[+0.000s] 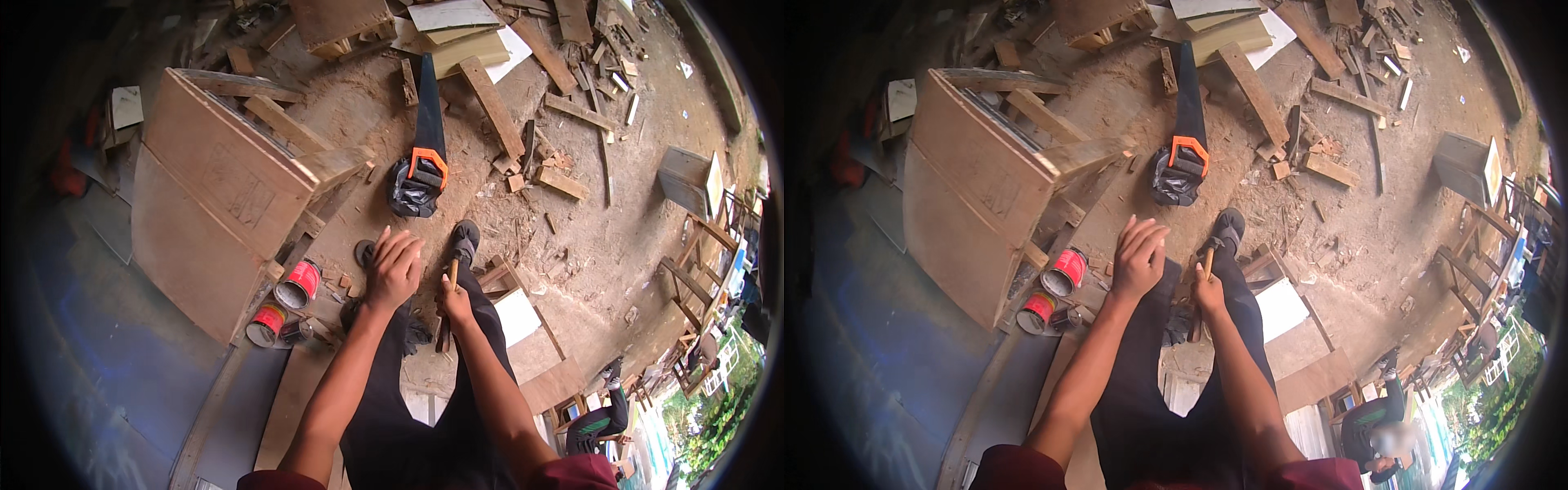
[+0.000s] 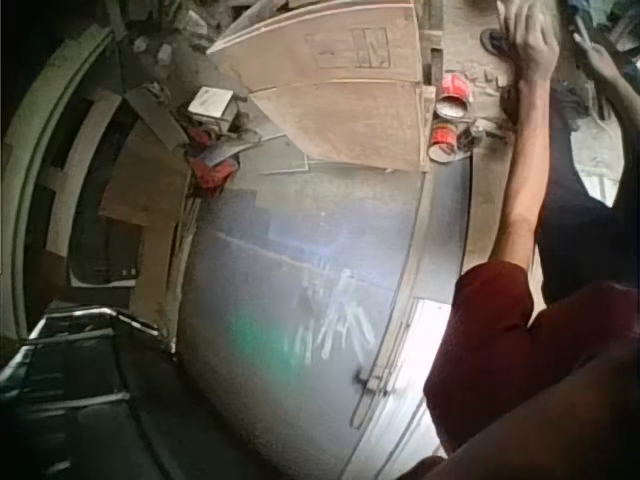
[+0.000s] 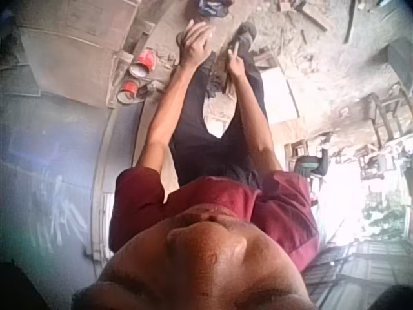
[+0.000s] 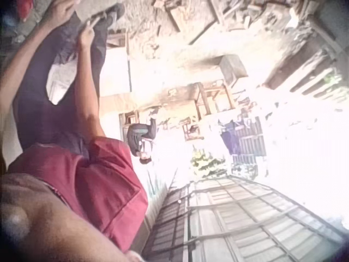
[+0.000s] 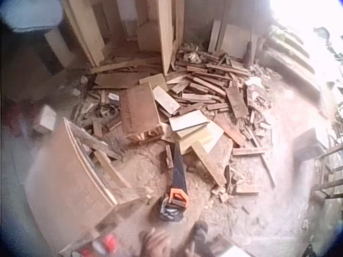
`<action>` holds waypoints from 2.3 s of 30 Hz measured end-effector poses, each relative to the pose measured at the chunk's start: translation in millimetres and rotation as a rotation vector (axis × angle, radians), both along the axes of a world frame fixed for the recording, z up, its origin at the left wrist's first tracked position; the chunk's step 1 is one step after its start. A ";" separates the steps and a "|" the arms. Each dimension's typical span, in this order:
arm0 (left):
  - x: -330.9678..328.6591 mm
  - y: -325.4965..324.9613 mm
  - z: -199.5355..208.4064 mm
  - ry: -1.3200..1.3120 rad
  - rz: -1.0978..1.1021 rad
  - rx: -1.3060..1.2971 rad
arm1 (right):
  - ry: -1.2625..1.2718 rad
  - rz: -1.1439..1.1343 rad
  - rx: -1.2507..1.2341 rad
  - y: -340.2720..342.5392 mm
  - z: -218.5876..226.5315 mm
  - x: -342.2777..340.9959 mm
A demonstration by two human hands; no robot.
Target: The person hammers nails into a large flat board using a hammer. They repeatedly pick up nails from the floor, position them on the board, and strike them with the hammer. The board remains on the ground throughout the task.
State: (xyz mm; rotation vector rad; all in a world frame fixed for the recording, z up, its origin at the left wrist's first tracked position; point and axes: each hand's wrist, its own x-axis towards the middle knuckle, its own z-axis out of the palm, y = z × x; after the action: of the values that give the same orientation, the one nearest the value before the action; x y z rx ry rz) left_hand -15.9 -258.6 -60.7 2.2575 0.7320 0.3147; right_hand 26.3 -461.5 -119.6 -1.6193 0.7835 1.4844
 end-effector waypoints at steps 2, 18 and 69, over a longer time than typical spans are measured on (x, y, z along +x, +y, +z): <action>8.5 -18.5 -68.6 0.103 -0.021 -0.008 | -0.013 0.077 0.047 -13.5 -12.4 15.2; 44.4 -3.8 -384.6 0.448 0.512 0.051 | 0.109 -0.011 0.079 -15.1 -25.7 73.9; -119.1 -88.0 93.4 -0.112 0.677 -1.138 | -0.212 0.896 0.524 87.8 171.8 43.1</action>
State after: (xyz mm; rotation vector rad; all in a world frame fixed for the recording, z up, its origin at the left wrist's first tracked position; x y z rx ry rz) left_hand -135.0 -346.6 32.7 0.8873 1.2021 0.2349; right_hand 69.4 -373.7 52.2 -1.7246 -0.5154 1.8381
